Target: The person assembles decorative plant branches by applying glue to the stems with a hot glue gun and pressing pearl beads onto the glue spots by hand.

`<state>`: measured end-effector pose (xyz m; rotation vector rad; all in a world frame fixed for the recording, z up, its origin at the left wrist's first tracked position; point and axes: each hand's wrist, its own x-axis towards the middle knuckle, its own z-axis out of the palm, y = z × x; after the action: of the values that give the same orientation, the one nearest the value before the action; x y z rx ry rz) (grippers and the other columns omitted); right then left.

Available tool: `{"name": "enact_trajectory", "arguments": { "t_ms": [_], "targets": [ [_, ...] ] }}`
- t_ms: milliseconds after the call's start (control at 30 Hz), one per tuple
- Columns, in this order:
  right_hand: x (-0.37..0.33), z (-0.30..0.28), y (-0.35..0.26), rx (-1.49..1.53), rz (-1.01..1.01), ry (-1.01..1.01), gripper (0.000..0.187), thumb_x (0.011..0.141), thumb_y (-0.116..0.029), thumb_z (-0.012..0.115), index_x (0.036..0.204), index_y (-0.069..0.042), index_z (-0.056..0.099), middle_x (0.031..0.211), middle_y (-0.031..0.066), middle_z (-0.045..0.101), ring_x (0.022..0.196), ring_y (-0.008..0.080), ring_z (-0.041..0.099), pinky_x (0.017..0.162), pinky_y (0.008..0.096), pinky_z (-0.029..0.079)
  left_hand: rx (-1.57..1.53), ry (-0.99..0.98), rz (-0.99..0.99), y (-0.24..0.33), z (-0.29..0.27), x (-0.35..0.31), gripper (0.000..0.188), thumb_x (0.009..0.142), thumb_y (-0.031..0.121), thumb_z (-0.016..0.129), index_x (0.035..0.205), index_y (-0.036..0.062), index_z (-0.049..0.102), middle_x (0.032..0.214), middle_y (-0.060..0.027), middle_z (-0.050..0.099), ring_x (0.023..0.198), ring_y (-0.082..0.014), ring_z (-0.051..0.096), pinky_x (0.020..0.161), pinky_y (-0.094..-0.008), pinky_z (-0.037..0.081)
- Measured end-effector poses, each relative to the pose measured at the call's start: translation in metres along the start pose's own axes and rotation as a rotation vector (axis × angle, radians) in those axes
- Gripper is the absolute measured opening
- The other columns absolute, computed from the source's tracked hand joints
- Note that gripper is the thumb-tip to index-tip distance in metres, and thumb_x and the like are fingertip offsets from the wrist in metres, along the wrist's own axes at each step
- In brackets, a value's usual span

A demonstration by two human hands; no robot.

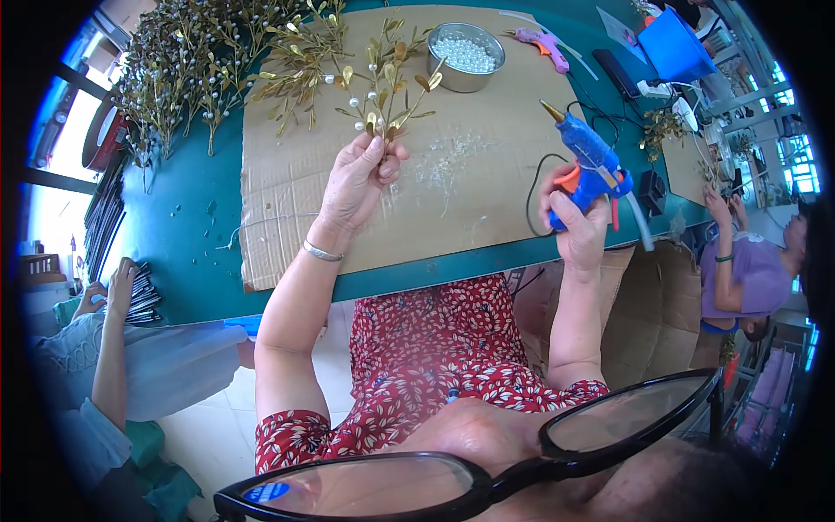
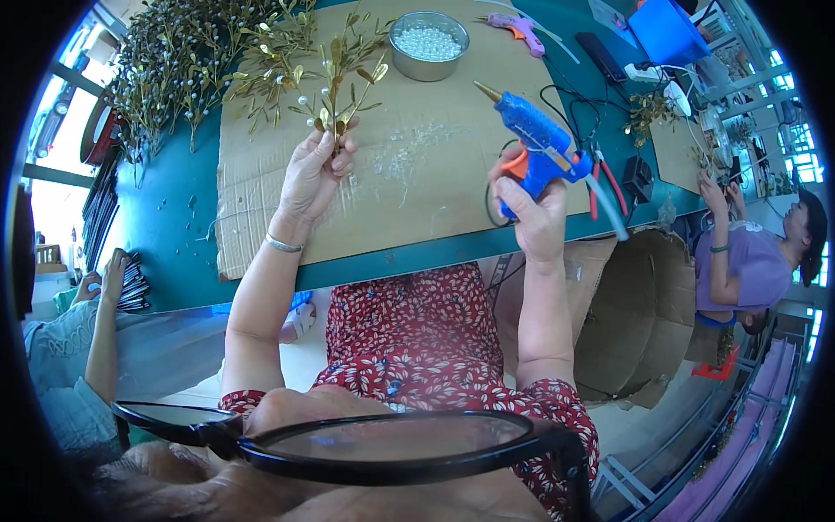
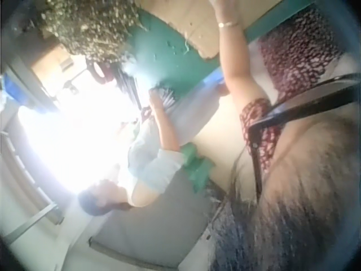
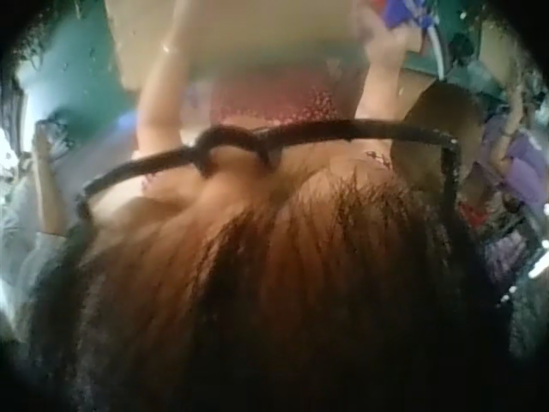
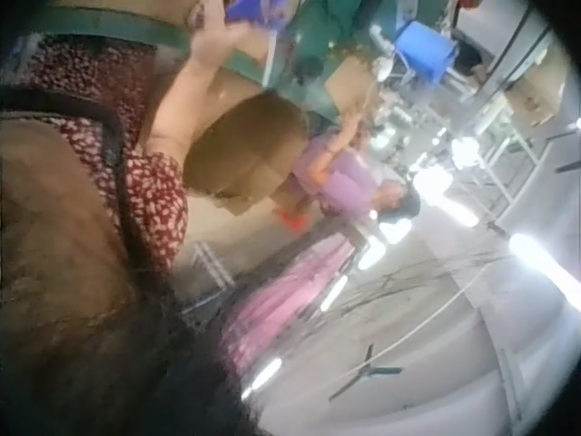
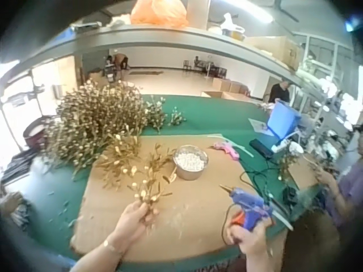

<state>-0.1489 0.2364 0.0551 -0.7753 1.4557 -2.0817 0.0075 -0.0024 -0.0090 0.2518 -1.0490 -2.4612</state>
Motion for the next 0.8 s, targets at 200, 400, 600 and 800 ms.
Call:
{"name": "enact_trajectory", "arguments": {
  "t_ms": [200, 400, 600, 800],
  "targets": [
    [-0.008, 0.004, 0.022, 0.2, 0.28, -0.121, 0.031, 0.08, -0.007, 0.064, 0.109, -0.001, 0.053, 0.076, 0.0106, 0.063, 0.059, 0.0119, 0.057, 0.05, 0.0219, 0.044, 0.029, 0.112, -0.069, -0.005, 0.009, -0.001, 0.021, 0.097, 0.018, 0.046, 0.108, 0.0013, 0.054, 0.084, -0.0051, 0.057, 0.066, -0.0096, 0.04, 0.066, -0.024, 0.037],
    [-0.005, 0.025, 0.032, 0.016, 0.188, -0.2, 0.02, 0.084, -0.009, 0.064, 0.102, -0.001, 0.059, 0.077, 0.0071, 0.063, 0.061, 0.0102, 0.058, 0.055, 0.0216, 0.047, 0.05, 0.05, -0.045, -0.009, 0.002, 0.001, 0.016, 0.098, 0.017, 0.044, 0.103, 0.0044, 0.053, 0.075, 0.0004, 0.048, 0.068, -0.0096, 0.04, 0.065, -0.0232, 0.035],
    [-0.004, 0.034, 0.033, -0.103, 0.199, -0.177, 0.02, 0.085, -0.012, 0.064, 0.103, -0.003, 0.06, 0.079, 0.0026, 0.062, 0.061, 0.0066, 0.057, 0.051, 0.0186, 0.044, 0.231, 0.122, 0.043, -0.017, 0.0, 0.0, 0.018, 0.096, 0.019, 0.051, 0.106, 0.0051, 0.052, 0.08, 0.0014, 0.05, 0.071, -0.0077, 0.043, 0.065, -0.0208, 0.035],
    [-0.005, 0.04, 0.031, -0.207, 0.237, -0.134, 0.02, 0.085, -0.016, 0.066, 0.1, -0.005, 0.061, 0.075, -0.0011, 0.059, 0.06, 0.0042, 0.055, 0.05, 0.0173, 0.041, 0.487, 0.161, 0.222, -0.02, 0.001, 0.001, 0.03, 0.093, 0.014, 0.055, 0.121, 0.0032, 0.049, 0.087, 0.003, 0.053, 0.078, -0.0061, 0.046, 0.073, -0.0212, 0.04]
  ]
}}
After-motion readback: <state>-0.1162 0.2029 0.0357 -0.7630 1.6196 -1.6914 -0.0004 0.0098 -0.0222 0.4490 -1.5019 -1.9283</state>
